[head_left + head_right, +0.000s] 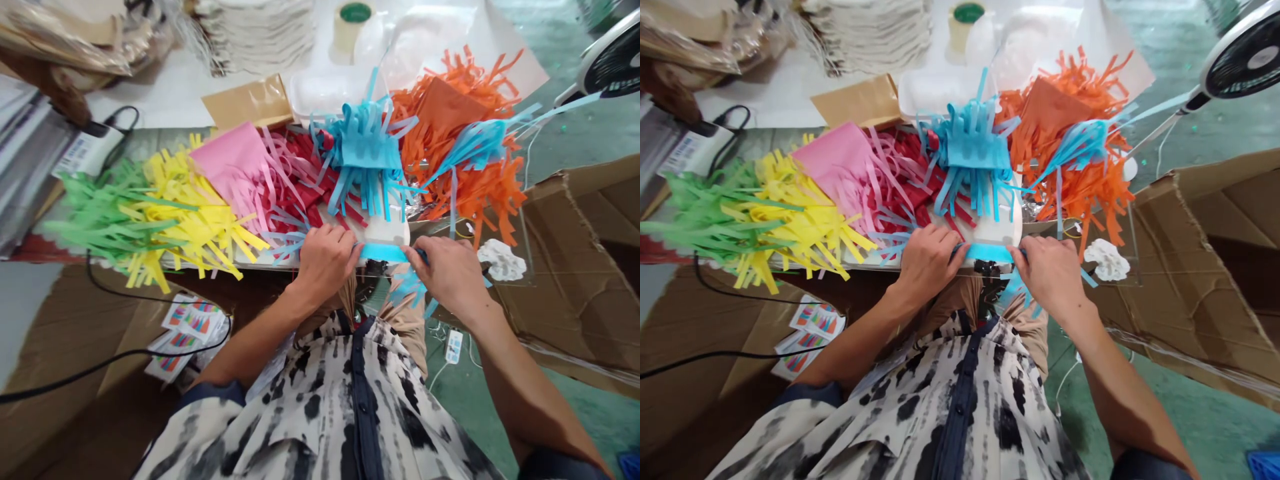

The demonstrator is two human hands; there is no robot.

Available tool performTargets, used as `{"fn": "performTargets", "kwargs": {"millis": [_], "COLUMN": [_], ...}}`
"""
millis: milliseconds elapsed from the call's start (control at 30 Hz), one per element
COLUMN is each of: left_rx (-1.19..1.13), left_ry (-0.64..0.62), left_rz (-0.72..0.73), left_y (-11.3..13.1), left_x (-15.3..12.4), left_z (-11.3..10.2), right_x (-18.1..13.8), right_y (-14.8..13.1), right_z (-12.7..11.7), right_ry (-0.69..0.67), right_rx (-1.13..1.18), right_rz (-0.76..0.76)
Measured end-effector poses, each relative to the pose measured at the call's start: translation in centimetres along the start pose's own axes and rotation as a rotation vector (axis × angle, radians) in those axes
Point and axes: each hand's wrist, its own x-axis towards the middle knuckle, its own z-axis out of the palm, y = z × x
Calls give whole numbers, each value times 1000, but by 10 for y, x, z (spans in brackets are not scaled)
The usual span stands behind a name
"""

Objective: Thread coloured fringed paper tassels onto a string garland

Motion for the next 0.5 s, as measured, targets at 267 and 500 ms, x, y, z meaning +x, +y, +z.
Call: {"fn": "performTargets", "kwargs": {"millis": [267, 500], "left_rx": [3, -85], "left_ry": [91, 145], "left_rz": [-3, 531], "left_y": [-2, -6], "left_x": [-3, 0], "left_z": [3, 7], "right_x": [-12, -35], "right_y": [-9, -4], "right_z": [4, 23], "right_ry": [289, 481], "right_rx": [-127, 22], "right_rz": [11, -369]}}
